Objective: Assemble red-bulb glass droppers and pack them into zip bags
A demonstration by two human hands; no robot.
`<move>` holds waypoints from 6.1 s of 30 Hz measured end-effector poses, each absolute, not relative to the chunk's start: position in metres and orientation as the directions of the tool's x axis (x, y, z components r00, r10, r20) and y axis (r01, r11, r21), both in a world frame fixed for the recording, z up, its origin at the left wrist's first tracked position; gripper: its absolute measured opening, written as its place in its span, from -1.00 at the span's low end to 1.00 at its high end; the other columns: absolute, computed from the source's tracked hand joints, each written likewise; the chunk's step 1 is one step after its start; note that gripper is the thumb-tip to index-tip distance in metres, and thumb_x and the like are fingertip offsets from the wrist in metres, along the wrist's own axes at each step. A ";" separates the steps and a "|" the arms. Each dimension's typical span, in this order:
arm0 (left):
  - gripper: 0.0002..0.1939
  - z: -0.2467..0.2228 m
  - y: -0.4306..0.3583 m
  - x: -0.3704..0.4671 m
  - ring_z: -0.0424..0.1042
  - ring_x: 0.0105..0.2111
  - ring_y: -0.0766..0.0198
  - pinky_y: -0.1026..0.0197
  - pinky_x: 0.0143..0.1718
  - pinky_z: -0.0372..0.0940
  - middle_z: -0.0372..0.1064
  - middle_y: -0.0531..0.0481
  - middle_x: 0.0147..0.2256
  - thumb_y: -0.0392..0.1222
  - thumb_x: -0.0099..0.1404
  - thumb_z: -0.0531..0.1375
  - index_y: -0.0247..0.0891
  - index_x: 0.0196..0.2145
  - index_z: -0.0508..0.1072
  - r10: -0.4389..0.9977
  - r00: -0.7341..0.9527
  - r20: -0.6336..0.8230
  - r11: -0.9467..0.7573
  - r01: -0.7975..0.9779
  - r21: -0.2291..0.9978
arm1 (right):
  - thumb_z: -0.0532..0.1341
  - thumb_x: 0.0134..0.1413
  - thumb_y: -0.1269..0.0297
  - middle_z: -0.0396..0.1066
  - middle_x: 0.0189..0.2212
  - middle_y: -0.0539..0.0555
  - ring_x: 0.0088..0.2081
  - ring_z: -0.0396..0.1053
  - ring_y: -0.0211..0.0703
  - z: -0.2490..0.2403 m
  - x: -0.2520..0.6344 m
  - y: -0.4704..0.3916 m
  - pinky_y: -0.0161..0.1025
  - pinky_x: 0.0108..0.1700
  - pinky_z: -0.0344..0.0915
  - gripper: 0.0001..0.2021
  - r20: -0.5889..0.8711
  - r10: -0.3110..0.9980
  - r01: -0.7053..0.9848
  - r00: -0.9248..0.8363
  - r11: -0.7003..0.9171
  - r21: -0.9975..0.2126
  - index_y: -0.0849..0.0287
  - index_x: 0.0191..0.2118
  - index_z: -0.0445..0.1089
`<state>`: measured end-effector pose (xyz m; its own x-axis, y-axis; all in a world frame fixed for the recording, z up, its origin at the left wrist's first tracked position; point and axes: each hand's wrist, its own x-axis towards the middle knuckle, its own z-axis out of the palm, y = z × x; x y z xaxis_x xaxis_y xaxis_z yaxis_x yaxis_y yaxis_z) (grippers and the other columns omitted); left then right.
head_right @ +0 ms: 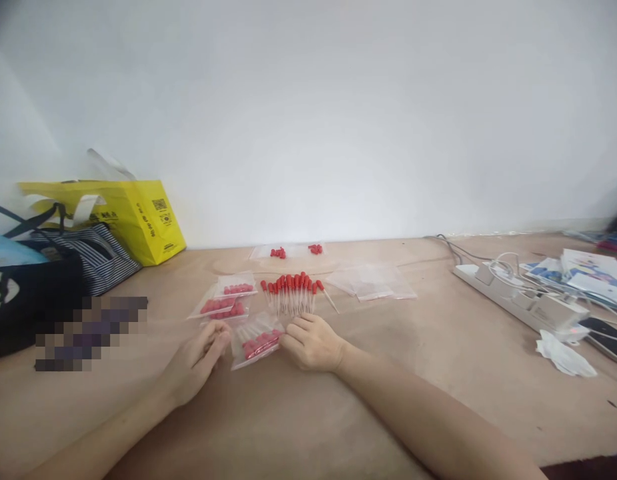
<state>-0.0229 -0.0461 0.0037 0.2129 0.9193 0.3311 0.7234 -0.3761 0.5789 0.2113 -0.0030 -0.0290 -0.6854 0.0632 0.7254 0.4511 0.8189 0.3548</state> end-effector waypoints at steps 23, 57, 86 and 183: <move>-0.44 0.046 0.059 -0.056 0.39 -0.55 0.37 0.32 -0.49 0.31 0.40 0.04 -0.44 -0.41 0.04 0.16 -0.19 0.02 0.18 0.983 -0.185 0.000 0.050 0.264 0.963 | 0.08 -0.02 0.10 0.32 -0.18 0.21 -0.10 0.20 0.06 -0.021 0.299 0.064 -0.08 -0.12 0.04 -0.65 0.411 0.882 0.965 0.232 -0.157 -0.209 0.21 -0.18 0.35; -0.65 -0.008 0.050 -0.047 0.06 0.10 0.07 -0.09 0.07 -0.06 0.09 -0.07 0.11 0.00 0.22 0.01 -0.06 -0.07 0.36 0.868 0.379 0.322 -0.380 0.923 -0.061 | 0.01 -0.07 0.38 0.38 -0.36 0.11 -0.34 0.35 -0.21 -0.023 0.288 0.055 -0.27 -0.27 0.29 -0.76 0.658 0.680 0.656 0.323 0.340 -0.674 0.25 -0.23 0.26; -0.43 0.003 -0.048 0.014 -0.13 0.17 0.10 -0.03 0.14 -0.07 -0.10 -0.07 0.18 -0.02 0.26 -0.03 -0.21 0.18 -0.05 0.773 0.633 -0.037 -0.571 0.721 0.393 | 0.18 -0.06 0.34 0.36 -0.52 -0.01 -0.38 0.24 -0.23 -0.025 0.248 -0.016 -0.24 -0.22 0.14 -0.92 0.413 0.746 0.551 -0.522 0.664 -0.505 0.12 -0.40 0.41; -0.43 -0.002 -0.036 0.016 -0.04 0.14 0.07 -0.10 0.11 -0.05 -0.05 -0.18 0.16 -0.03 0.27 -0.07 -0.32 0.16 -0.05 0.767 0.639 0.060 -0.624 0.722 0.299 | 0.12 0.02 0.18 0.43 -0.52 0.07 -0.55 0.38 -0.25 -0.024 0.244 -0.011 -0.28 -0.46 0.31 -0.78 -0.109 0.987 -0.377 -0.115 -0.145 -0.915 0.14 -0.42 0.03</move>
